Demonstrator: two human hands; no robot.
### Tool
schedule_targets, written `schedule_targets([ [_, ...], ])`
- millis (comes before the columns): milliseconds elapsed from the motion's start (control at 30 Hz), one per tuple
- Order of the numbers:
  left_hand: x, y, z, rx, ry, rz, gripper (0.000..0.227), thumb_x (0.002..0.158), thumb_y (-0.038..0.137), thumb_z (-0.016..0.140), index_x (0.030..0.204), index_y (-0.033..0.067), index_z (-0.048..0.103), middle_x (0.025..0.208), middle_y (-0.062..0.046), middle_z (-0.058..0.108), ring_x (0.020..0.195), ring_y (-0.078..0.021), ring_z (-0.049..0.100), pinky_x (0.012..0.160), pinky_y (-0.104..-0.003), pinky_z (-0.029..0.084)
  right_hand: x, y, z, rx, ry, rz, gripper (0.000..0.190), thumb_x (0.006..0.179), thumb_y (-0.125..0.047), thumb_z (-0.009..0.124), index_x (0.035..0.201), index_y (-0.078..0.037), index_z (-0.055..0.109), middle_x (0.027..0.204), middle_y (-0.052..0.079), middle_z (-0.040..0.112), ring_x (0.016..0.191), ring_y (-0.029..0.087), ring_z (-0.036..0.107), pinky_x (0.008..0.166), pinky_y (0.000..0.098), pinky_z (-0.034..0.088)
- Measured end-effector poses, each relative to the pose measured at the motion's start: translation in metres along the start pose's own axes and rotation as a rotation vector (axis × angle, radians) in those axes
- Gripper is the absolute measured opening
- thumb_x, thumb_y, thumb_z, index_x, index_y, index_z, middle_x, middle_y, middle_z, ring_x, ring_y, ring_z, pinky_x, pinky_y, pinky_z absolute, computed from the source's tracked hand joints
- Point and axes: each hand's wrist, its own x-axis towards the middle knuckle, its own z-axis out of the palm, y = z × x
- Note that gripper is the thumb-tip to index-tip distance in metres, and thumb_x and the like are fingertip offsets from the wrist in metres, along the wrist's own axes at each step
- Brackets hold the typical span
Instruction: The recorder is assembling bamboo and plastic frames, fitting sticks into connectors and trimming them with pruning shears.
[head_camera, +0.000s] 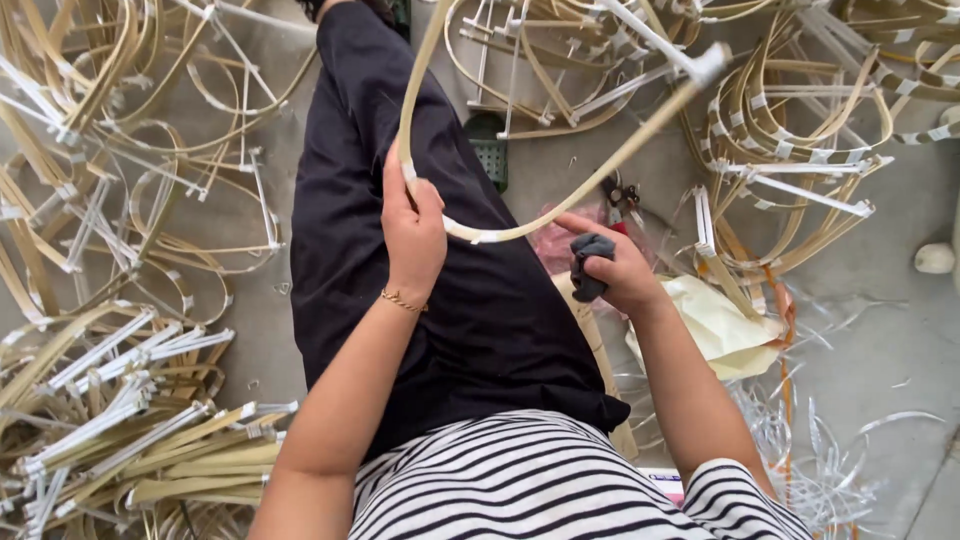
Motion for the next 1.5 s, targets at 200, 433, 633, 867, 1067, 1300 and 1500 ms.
schedule_targets([
  [200, -0.04, -0.036, -0.007, 0.084, -0.284, 0.395, 0.059, 0.105, 0.021, 0.06, 0.156, 0.0007, 0.04, 0.117, -0.014, 0.059, 0.081, -0.012, 0.058, 0.075, -0.026, 0.051, 0.033, -0.034, 0.054, -0.141, 0.35, -0.019, 0.037, 0.092, -0.02, 0.071, 0.12, 0.005, 0.066, 0.095, 0.005, 0.073, 0.08, 0.012, 0.07, 0.075, 0.0269, 0.06],
  [433, -0.026, -0.048, 0.006, -0.504, -0.69, -0.62, 0.057, 0.101, 0.032, 0.044, 0.149, 0.0019, 0.045, 0.097, -0.011, 0.068, 0.063, -0.0139, 0.066, 0.054, -0.026, 0.056, 0.031, -0.024, 0.04, -0.325, 0.299, 0.011, 0.028, 0.1, -0.017, 0.069, 0.115, 0.006, 0.07, 0.096, 0.01, 0.071, 0.078, 0.014, 0.067, 0.068, 0.0277, 0.055],
  [633, -0.033, -0.066, 0.022, -0.651, -0.685, -0.756, 0.063, 0.092, 0.005, 0.055, 0.155, 0.0043, 0.046, 0.078, -0.002, 0.062, 0.052, -0.0107, 0.058, 0.037, -0.026, 0.042, 0.049, -0.003, 0.047, -0.602, 0.246, -0.06, 0.044, 0.092, -0.016, 0.076, 0.131, -0.002, 0.063, 0.116, 0.009, 0.068, 0.105, 0.016, 0.065, 0.092, 0.0293, 0.052],
  [867, -0.037, -0.062, 0.028, -0.608, -0.622, -0.767, 0.07, 0.088, 0.0, 0.057, 0.156, 0.0091, 0.044, 0.071, 0.0, 0.057, 0.044, -0.0084, 0.048, 0.038, -0.026, 0.038, 0.062, -0.055, 0.0, -0.787, 0.49, -0.269, 0.049, 0.088, -0.024, 0.085, 0.129, -0.008, 0.064, 0.122, 0.014, 0.064, 0.115, 0.029, 0.061, 0.099, 0.0437, 0.049],
  [1067, -0.037, -0.069, 0.024, -0.652, -0.583, -0.777, 0.072, 0.089, 0.0, 0.057, 0.158, 0.0115, 0.043, 0.072, 0.001, 0.057, 0.046, -0.0072, 0.049, 0.038, -0.025, 0.037, 0.067, -0.07, 0.012, -0.739, 0.414, -0.302, 0.048, 0.088, -0.023, 0.083, 0.127, -0.001, 0.065, 0.118, 0.016, 0.065, 0.102, 0.028, 0.062, 0.09, 0.0426, 0.052],
  [1300, -0.032, -0.056, 0.031, -0.677, -0.661, -0.732, 0.066, 0.094, 0.009, 0.057, 0.158, 0.0122, 0.04, 0.091, -0.003, 0.066, 0.056, -0.0094, 0.06, 0.041, -0.026, 0.045, 0.055, -0.054, 0.031, -0.721, 0.451, -0.071, 0.032, 0.087, -0.022, 0.081, 0.112, -0.004, 0.073, 0.091, 0.003, 0.071, 0.08, 0.01, 0.065, 0.075, 0.0273, 0.055],
  [1500, -0.03, -0.057, 0.024, -0.519, -0.747, -0.832, 0.056, 0.098, 0.017, 0.057, 0.152, 0.0079, 0.044, 0.082, -0.005, 0.063, 0.05, -0.0113, 0.057, 0.043, -0.027, 0.049, 0.042, -0.098, 0.076, -1.08, 0.607, -0.506, 0.022, 0.099, -0.018, 0.08, 0.103, 0.001, 0.07, 0.084, 0.005, 0.067, 0.077, 0.011, 0.061, 0.073, 0.0291, 0.051],
])
